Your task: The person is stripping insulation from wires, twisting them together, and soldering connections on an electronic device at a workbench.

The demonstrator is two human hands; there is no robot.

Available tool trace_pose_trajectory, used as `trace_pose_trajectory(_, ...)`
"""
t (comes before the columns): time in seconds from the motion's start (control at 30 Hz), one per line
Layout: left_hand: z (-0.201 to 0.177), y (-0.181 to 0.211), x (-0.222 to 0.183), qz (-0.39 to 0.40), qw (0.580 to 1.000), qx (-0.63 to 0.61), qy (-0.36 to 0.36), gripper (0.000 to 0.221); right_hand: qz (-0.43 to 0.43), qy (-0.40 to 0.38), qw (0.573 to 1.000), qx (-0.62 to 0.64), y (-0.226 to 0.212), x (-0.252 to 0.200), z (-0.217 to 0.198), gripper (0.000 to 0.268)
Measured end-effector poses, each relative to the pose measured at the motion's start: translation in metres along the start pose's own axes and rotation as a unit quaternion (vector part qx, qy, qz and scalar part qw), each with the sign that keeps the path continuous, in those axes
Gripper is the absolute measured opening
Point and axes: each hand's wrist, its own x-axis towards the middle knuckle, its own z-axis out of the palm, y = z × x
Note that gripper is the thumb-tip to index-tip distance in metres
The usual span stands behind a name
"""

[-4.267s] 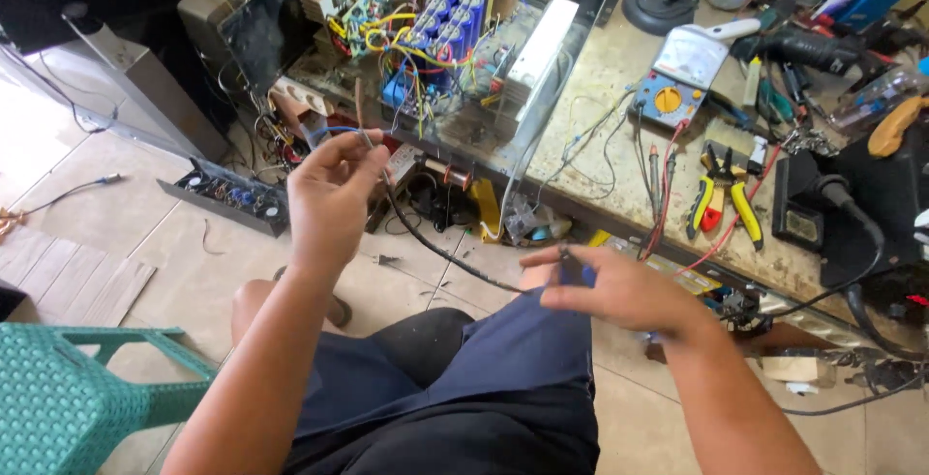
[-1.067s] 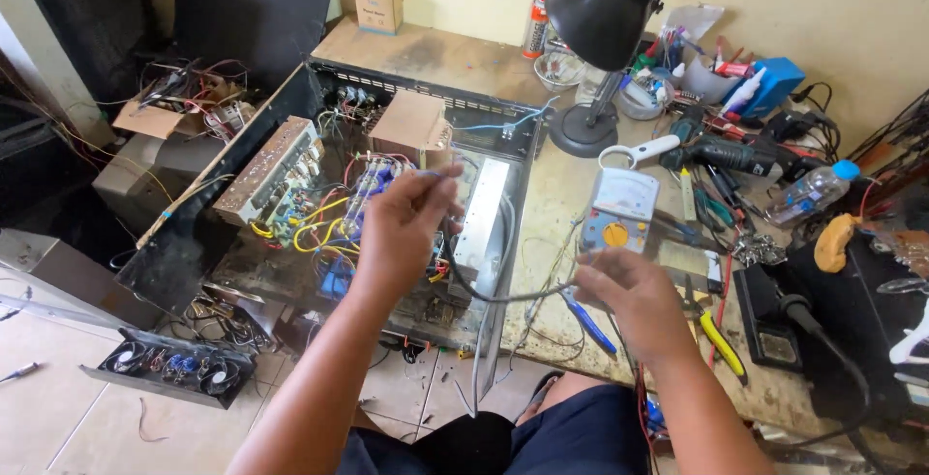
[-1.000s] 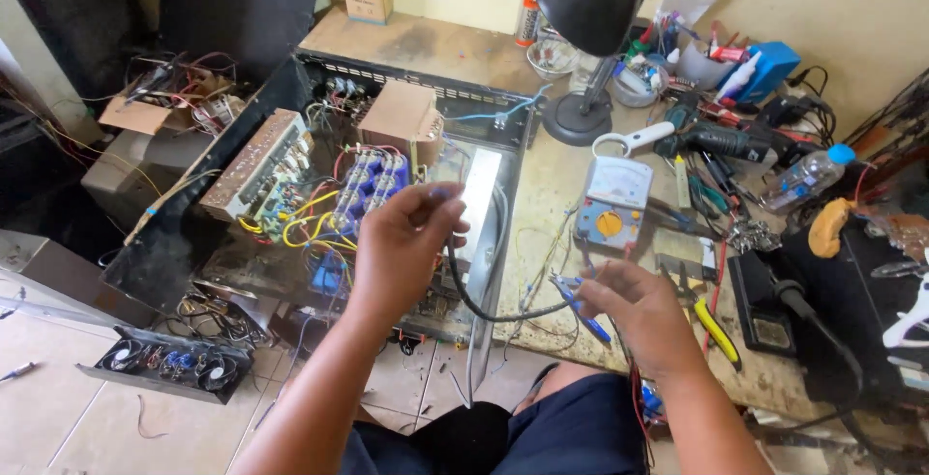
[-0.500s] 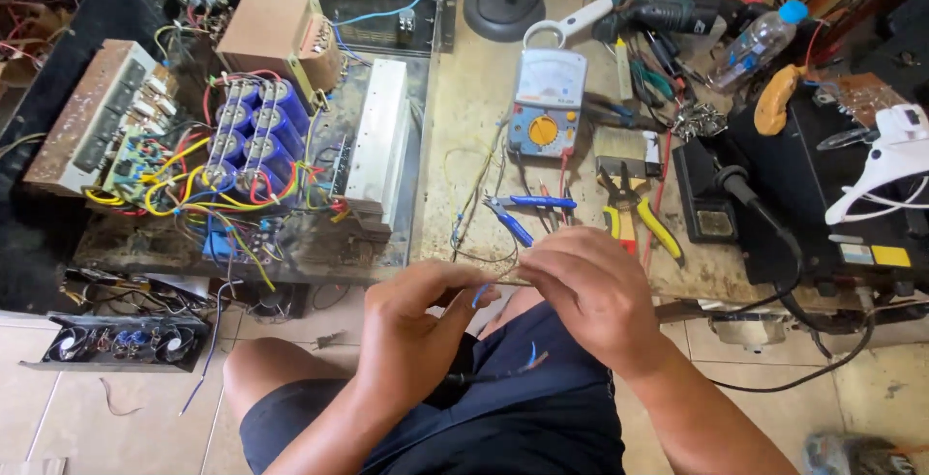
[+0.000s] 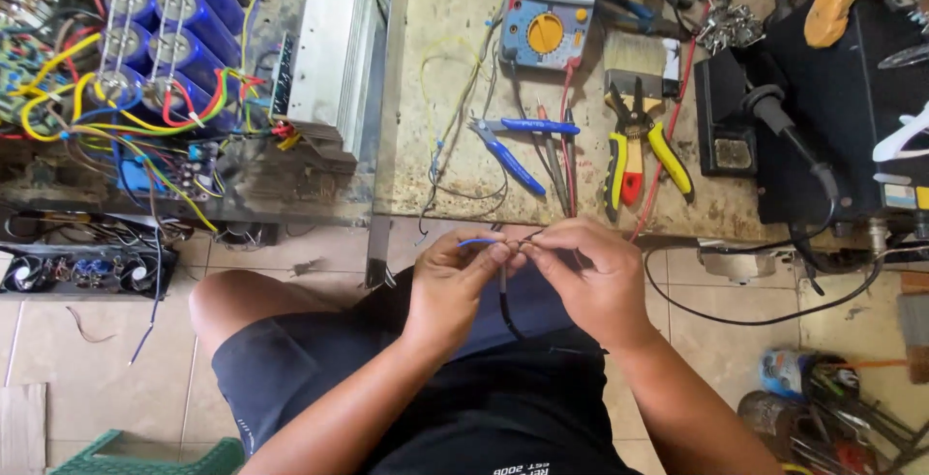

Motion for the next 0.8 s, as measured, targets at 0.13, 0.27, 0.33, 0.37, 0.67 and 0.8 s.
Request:
trace_pose_trajectory(0.13,-0.010,-0.035,0.014,-0.055,0.997,-0.058,-0.004,0.011,0.001,0.006,1.000,-0.013,0.019,-0.010,0.001,0.011)
trace_pose_trajectory(0.27,-0.018,-0.052,0.022,-0.067,0.995,-0.079,-0.015,0.010,-0.046,0.007,0.997,-0.055,0.018,-0.011,0.002,0.010)
trace_pose_trajectory(0.33,-0.019,-0.051,0.024,-0.063,0.996,-0.067,-0.020,0.009,-0.065,0.003,0.995,-0.069,0.014,-0.011,0.001,0.009)
trace_pose_trajectory(0.37,-0.019,-0.049,0.024,-0.052,0.997,-0.039,-0.029,0.010,-0.078,0.003,0.994,-0.079,0.013,-0.010,0.000,0.008)
trace_pose_trajectory(0.67,-0.027,-0.017,0.013,0.014,0.986,0.147,-0.073,0.013,-0.157,-0.027,0.978,-0.138,0.013,-0.010,0.002,0.014)
trace_pose_trajectory(0.8,-0.028,0.006,0.006,0.079,0.944,0.305,-0.100,0.009,-0.245,-0.111,0.953,-0.140,0.009,0.000,-0.010,0.008)
